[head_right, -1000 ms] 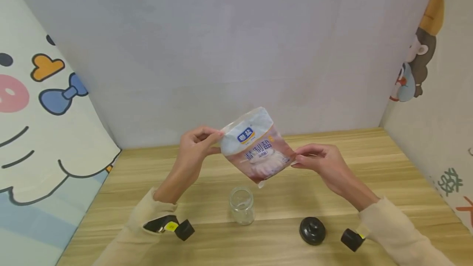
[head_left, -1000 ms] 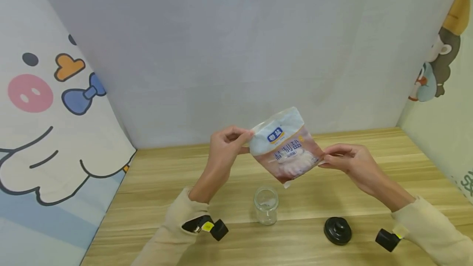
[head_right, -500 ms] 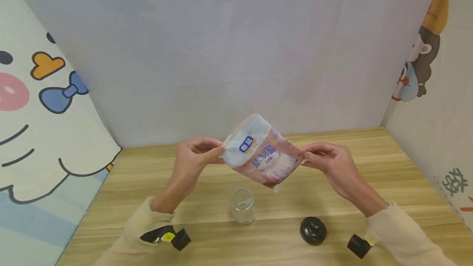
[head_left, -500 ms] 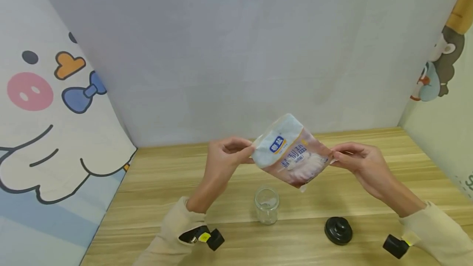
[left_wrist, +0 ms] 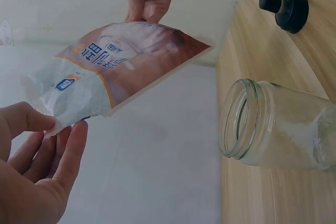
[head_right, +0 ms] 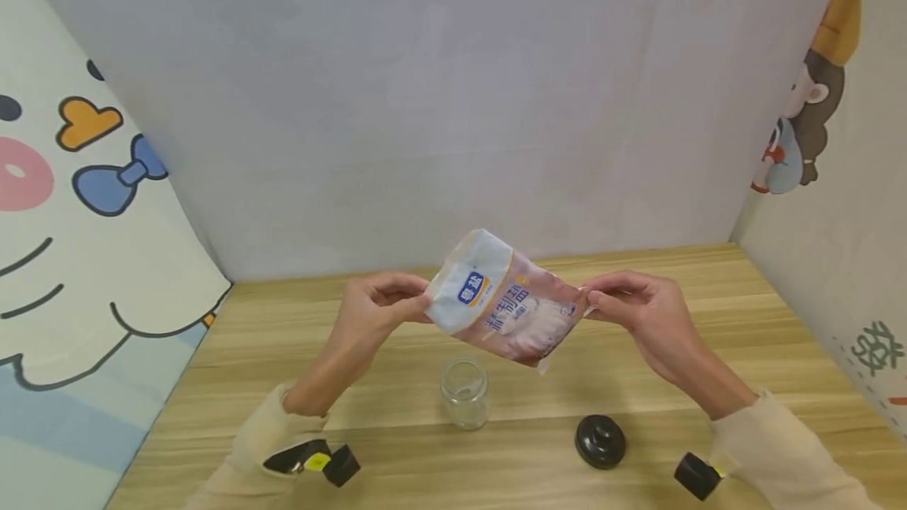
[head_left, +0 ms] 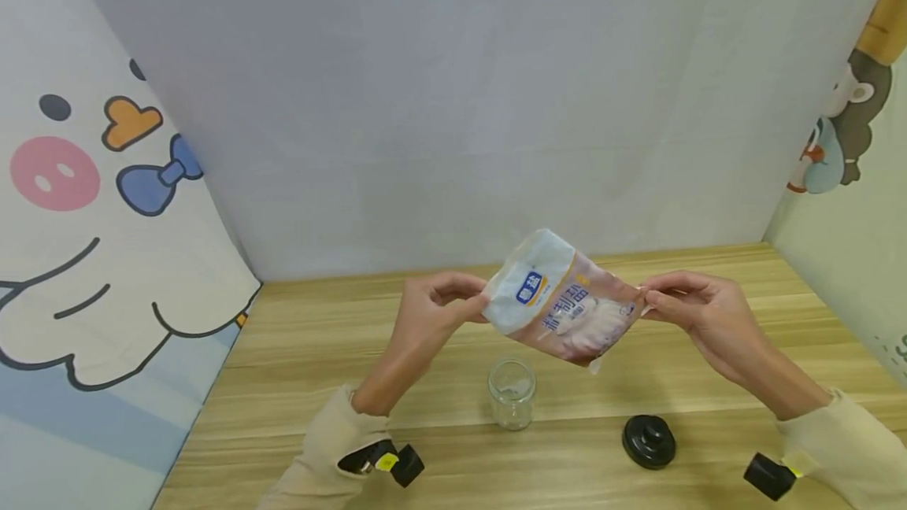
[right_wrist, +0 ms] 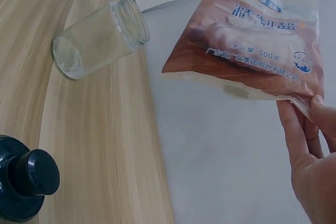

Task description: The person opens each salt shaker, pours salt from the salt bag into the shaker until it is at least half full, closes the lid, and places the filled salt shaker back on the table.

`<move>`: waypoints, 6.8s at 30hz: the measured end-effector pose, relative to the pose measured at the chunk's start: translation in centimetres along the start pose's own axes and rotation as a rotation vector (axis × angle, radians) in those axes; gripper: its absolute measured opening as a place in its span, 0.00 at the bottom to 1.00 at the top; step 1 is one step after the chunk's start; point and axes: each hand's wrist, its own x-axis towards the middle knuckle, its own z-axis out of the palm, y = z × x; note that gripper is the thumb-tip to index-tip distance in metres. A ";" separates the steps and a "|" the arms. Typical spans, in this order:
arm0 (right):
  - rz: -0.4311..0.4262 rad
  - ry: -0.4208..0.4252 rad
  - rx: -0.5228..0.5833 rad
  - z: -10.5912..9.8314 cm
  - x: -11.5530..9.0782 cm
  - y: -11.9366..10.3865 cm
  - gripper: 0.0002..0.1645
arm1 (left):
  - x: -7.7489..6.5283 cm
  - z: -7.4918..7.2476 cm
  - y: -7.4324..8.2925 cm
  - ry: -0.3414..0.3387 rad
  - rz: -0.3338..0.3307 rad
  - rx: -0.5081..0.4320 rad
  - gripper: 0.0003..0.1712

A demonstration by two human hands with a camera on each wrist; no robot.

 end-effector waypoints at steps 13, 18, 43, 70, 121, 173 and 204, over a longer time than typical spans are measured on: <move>-0.040 -0.011 -0.108 0.2 0.1 -0.9 0.12 | -0.5 -0.7 -0.7 -0.042 0.019 0.043 0.08; -0.051 -0.007 -0.179 0.3 0.0 -1.2 0.11 | -0.8 -1.0 -1.4 -0.049 0.007 0.065 0.07; -0.007 0.039 -0.669 1.3 -0.1 -2.3 0.08 | -1.8 -2.0 -3.5 -0.160 -0.049 0.215 0.06; -0.072 0.026 -0.816 2.1 0.6 -2.8 0.03 | -2.7 -2.4 -4.7 -0.197 -0.077 0.242 0.05; -0.138 -0.001 -0.885 3.4 0.9 -5.0 0.06 | -3.0 -2.4 -4.2 -0.201 -0.097 0.207 0.06; -0.154 -0.037 -0.857 4.1 0.9 -5.7 0.09 | -3.3 -2.4 -4.3 -0.205 -0.078 0.181 0.06; -0.167 -0.052 -0.871 3.8 1.0 -5.7 0.09 | -3.1 -2.2 -4.6 -0.204 -0.078 0.172 0.07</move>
